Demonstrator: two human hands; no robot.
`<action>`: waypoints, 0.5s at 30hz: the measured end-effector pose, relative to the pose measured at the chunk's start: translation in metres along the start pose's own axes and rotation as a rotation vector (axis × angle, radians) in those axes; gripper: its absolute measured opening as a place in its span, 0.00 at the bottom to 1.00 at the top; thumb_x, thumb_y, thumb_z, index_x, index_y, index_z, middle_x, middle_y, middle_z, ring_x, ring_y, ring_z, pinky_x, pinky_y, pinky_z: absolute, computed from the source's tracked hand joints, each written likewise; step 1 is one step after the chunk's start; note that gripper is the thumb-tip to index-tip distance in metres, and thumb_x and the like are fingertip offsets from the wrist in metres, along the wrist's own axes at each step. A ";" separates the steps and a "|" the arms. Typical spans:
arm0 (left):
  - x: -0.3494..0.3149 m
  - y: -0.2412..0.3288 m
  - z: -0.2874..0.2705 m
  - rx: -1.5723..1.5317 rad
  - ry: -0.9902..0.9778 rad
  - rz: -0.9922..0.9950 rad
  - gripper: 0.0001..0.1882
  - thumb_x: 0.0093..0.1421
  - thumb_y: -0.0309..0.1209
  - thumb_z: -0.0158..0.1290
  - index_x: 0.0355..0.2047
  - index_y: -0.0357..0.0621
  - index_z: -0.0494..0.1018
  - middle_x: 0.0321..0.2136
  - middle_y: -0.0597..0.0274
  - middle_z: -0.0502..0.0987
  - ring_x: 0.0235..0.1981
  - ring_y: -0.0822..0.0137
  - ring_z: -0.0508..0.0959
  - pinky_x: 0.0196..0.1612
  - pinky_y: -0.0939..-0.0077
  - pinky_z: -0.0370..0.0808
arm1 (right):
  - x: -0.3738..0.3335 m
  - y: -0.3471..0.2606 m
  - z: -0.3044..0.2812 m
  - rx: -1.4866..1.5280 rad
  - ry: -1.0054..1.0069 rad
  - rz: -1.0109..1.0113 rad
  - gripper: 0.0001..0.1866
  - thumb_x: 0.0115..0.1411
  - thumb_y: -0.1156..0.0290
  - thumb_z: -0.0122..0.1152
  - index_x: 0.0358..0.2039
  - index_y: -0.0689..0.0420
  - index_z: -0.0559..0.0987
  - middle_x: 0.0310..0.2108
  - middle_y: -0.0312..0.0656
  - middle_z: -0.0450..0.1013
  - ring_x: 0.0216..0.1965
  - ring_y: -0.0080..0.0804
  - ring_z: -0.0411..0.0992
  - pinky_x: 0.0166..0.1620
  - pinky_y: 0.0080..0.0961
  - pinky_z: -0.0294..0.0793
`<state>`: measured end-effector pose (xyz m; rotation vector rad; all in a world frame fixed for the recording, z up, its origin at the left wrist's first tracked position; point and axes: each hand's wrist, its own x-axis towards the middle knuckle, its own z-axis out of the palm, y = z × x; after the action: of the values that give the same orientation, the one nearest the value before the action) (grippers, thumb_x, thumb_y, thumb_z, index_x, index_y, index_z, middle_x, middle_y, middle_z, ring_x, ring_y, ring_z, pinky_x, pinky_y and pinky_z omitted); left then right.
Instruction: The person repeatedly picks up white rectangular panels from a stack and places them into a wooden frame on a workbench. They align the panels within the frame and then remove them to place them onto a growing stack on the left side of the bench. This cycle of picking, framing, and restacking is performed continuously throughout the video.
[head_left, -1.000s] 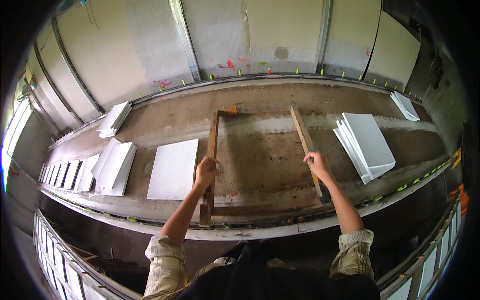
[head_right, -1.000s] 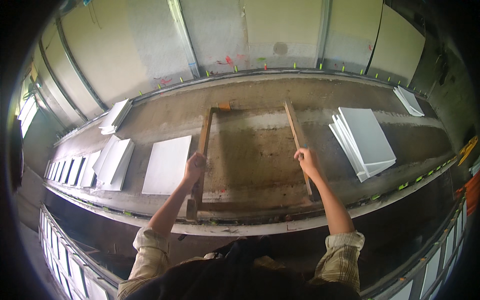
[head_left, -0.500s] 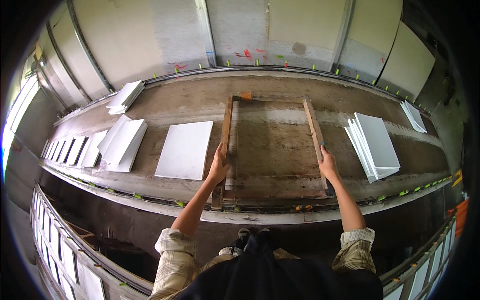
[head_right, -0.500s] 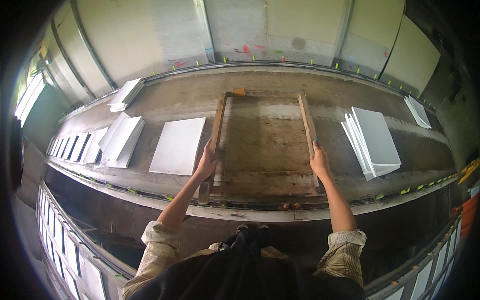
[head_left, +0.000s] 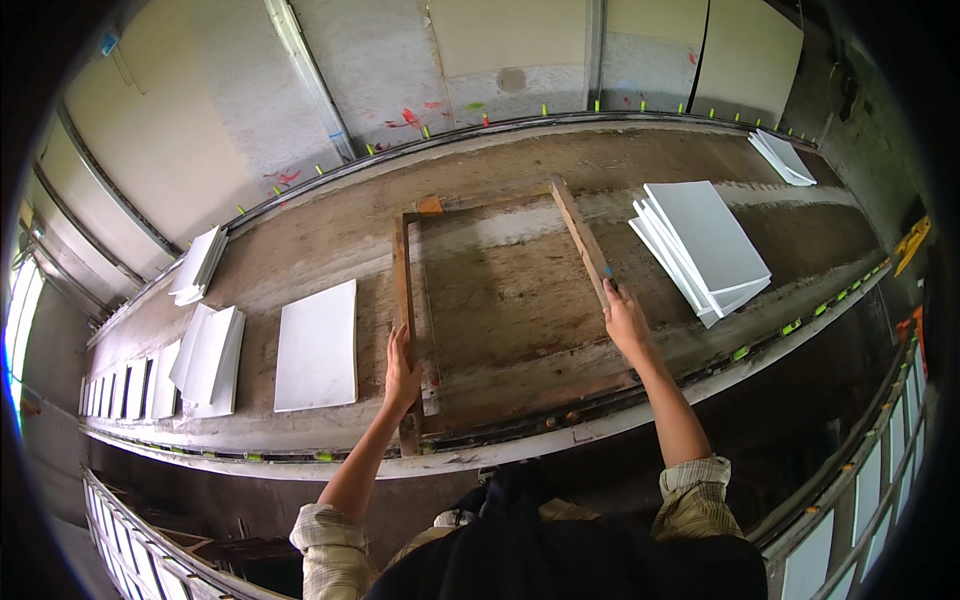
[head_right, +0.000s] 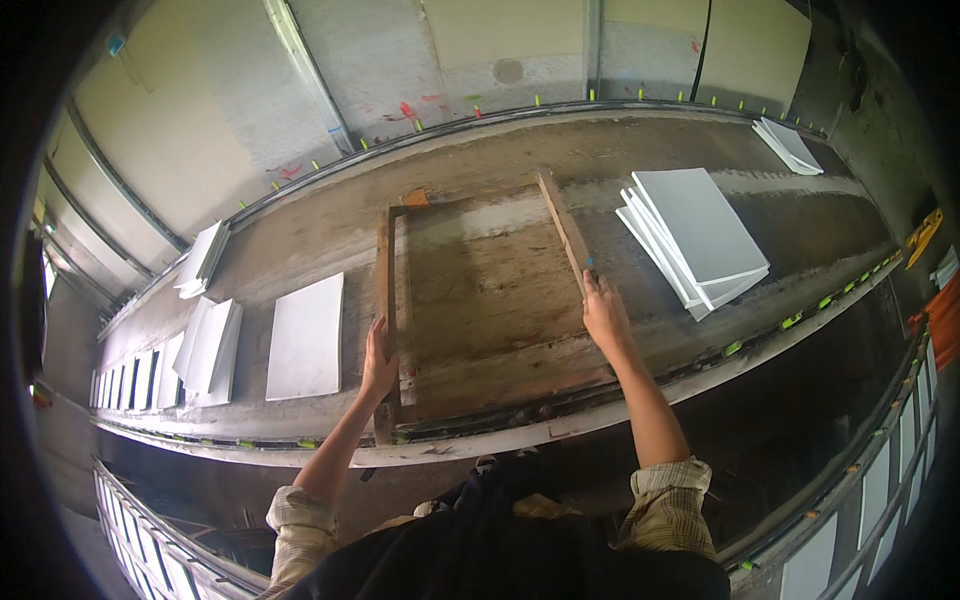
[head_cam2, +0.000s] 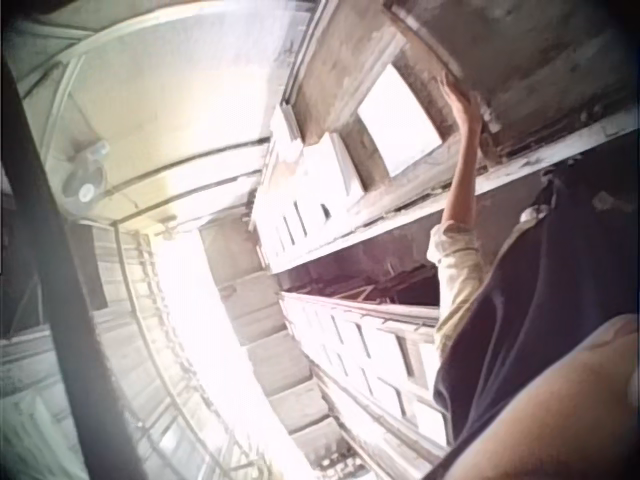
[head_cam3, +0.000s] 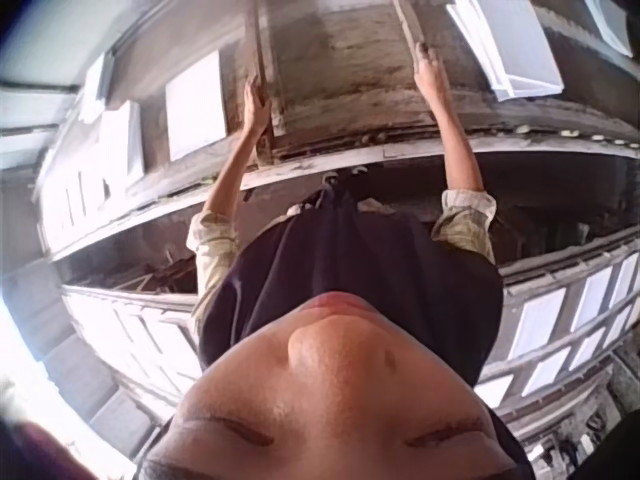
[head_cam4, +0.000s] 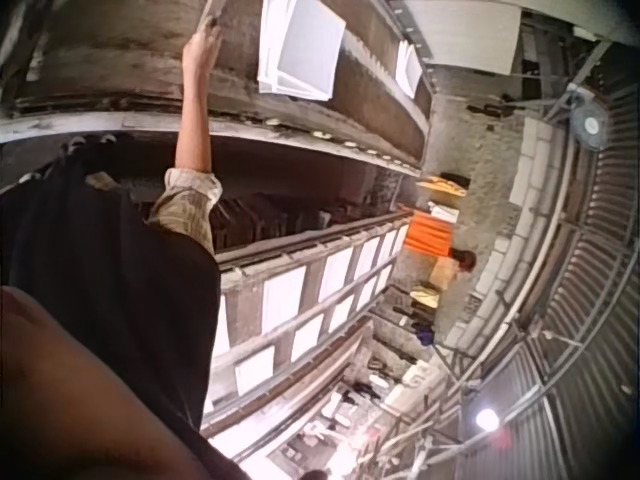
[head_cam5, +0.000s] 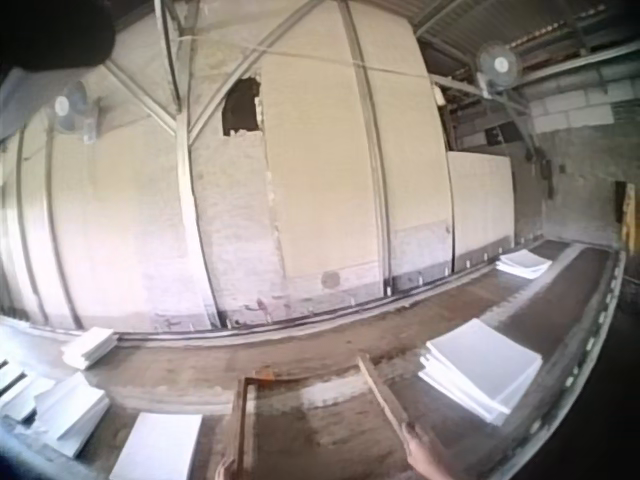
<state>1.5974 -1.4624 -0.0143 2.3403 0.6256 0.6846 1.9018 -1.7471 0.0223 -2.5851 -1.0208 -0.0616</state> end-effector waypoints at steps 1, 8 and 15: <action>0.001 0.005 -0.002 0.064 0.010 0.002 0.38 0.48 0.16 0.44 0.61 0.46 0.46 0.60 0.47 0.47 0.61 0.47 0.51 0.58 0.60 0.60 | 0.000 -0.001 0.002 -0.038 0.010 -0.003 0.27 0.58 0.72 0.49 0.58 0.60 0.59 0.53 0.60 0.61 0.51 0.53 0.63 0.53 0.37 0.67; 0.001 0.044 -0.014 0.248 -0.094 -0.067 0.43 0.46 0.17 0.45 0.63 0.44 0.42 0.62 0.40 0.38 0.62 0.41 0.45 0.61 0.54 0.51 | -0.007 -0.009 0.001 -0.214 0.089 -0.107 0.27 0.55 0.73 0.52 0.55 0.68 0.61 0.51 0.63 0.62 0.48 0.50 0.67 0.44 0.31 0.75; 0.005 0.051 -0.016 0.194 -0.140 -0.083 0.44 0.48 0.21 0.51 0.63 0.43 0.40 0.62 0.39 0.37 0.62 0.39 0.44 0.62 0.52 0.48 | -0.008 -0.003 0.000 -0.170 0.147 -0.113 0.26 0.53 0.75 0.54 0.54 0.64 0.64 0.49 0.62 0.64 0.45 0.50 0.68 0.43 0.34 0.74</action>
<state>1.6046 -1.4888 0.0315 2.4984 0.7497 0.4354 1.8940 -1.7501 0.0217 -2.6228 -1.1502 -0.3773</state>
